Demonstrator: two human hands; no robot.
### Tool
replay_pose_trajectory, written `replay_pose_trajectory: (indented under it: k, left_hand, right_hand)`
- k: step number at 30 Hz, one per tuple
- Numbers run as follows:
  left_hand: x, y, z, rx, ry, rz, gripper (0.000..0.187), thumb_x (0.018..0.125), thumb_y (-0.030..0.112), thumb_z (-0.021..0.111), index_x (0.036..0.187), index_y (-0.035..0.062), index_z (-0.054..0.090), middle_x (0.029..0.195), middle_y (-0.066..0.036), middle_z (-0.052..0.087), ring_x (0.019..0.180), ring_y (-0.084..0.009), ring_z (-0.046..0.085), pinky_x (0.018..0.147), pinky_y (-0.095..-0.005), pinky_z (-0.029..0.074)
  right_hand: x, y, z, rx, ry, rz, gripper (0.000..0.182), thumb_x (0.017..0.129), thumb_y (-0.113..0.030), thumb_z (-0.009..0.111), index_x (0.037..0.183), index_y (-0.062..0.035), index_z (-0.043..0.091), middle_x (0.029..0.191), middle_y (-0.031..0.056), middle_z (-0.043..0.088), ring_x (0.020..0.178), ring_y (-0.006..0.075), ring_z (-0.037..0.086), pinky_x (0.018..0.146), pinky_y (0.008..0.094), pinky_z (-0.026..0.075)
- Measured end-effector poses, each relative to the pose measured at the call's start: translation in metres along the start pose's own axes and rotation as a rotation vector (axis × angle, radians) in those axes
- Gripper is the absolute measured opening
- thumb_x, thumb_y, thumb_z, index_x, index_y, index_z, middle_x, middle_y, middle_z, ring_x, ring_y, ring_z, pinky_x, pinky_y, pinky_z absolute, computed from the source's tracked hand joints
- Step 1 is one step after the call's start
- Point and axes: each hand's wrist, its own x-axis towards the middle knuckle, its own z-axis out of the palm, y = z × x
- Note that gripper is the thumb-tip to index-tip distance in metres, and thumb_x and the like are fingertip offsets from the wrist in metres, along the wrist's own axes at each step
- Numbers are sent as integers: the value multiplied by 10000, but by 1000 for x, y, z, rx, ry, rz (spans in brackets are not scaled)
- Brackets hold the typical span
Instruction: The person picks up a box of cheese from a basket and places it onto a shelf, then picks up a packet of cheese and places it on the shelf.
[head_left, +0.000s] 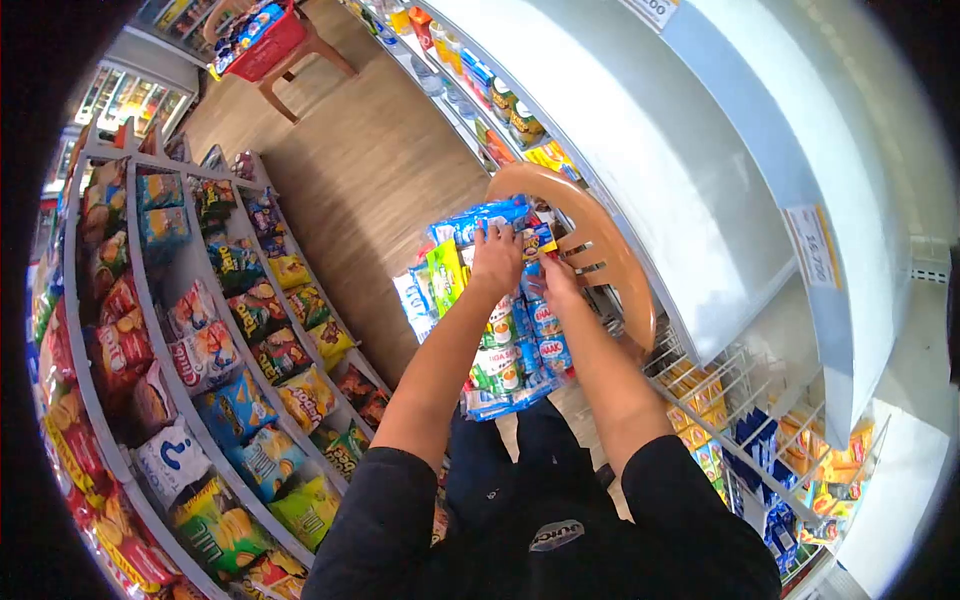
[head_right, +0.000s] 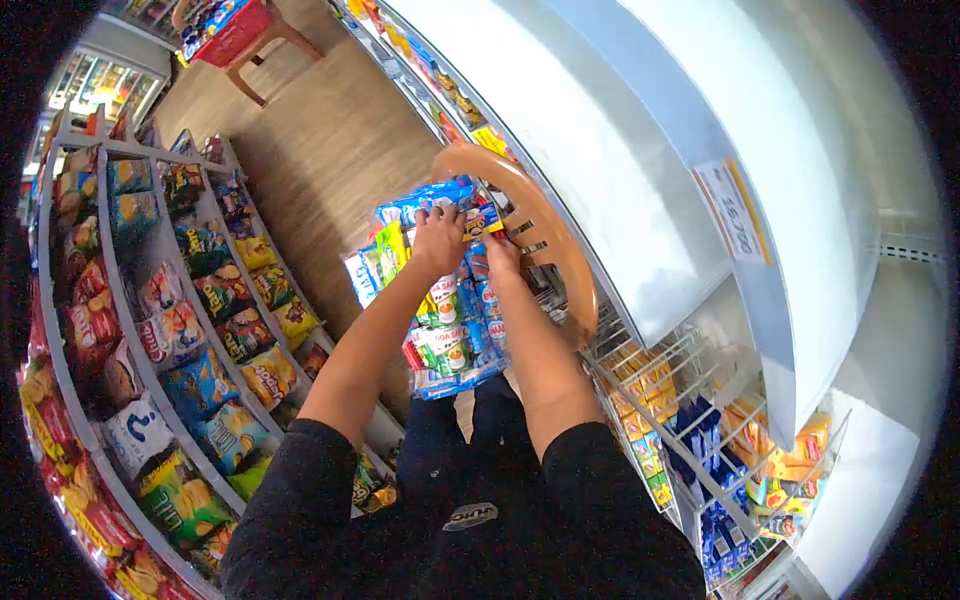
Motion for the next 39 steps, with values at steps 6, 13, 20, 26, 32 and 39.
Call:
replay_pose_trajectory:
  k: [6,13,20,26,32,39]
  left_hand:
    - [22,0,31,71,44,-48,601,806,311,694,1329,66,527,1283,-136,538,1242,-330,490,1076,-597,286]
    - [12,-5,13,7,2,3,619,793,328,704,1334,82,531,1260,-149,548,1218,-329,501,1073,-607,268]
    - [-16,-1,-9,-288,233,36,636,787,393,732,1304,70,550,1234,-164,556,1196,-339,510,1046,-580,289]
    - [-76,10,-27,-875,384,51,512,836,197,748,1282,48,547,1129,-150,588,983,-299,627,847,-402,518]
    - [-161,19,-65,-1843,-7,-420,426,1020,315,518,1372,75,501,1160,-72,582,888,-135,605,637,-273,532]
    - [-241,20,-90,-2039,102,-312,488,1058,369,402,1399,23,445,1230,-72,587,1063,-118,578,895,-288,494]
  right_hand:
    - [19,-8,22,132,108,63,200,923,-328,661,972,-144,598,849,15,588,701,195,602,599,376,500]
    - [13,-6,24,297,108,59,219,946,-323,620,1072,-146,600,933,28,630,780,175,584,638,383,470]
    - [-18,-6,18,395,9,-160,206,955,-286,622,1110,-158,576,962,12,636,833,175,603,678,361,500]
    - [-104,-5,15,478,-157,-363,247,985,-255,574,1181,-107,549,1045,14,608,932,139,603,757,302,522]
    - [-214,-3,22,366,-232,-367,289,967,-244,624,1179,-66,538,1042,28,635,899,114,636,757,291,539]
    - [-296,16,40,219,-428,-391,283,994,-230,581,1209,-52,535,1023,24,614,909,94,617,765,277,549]
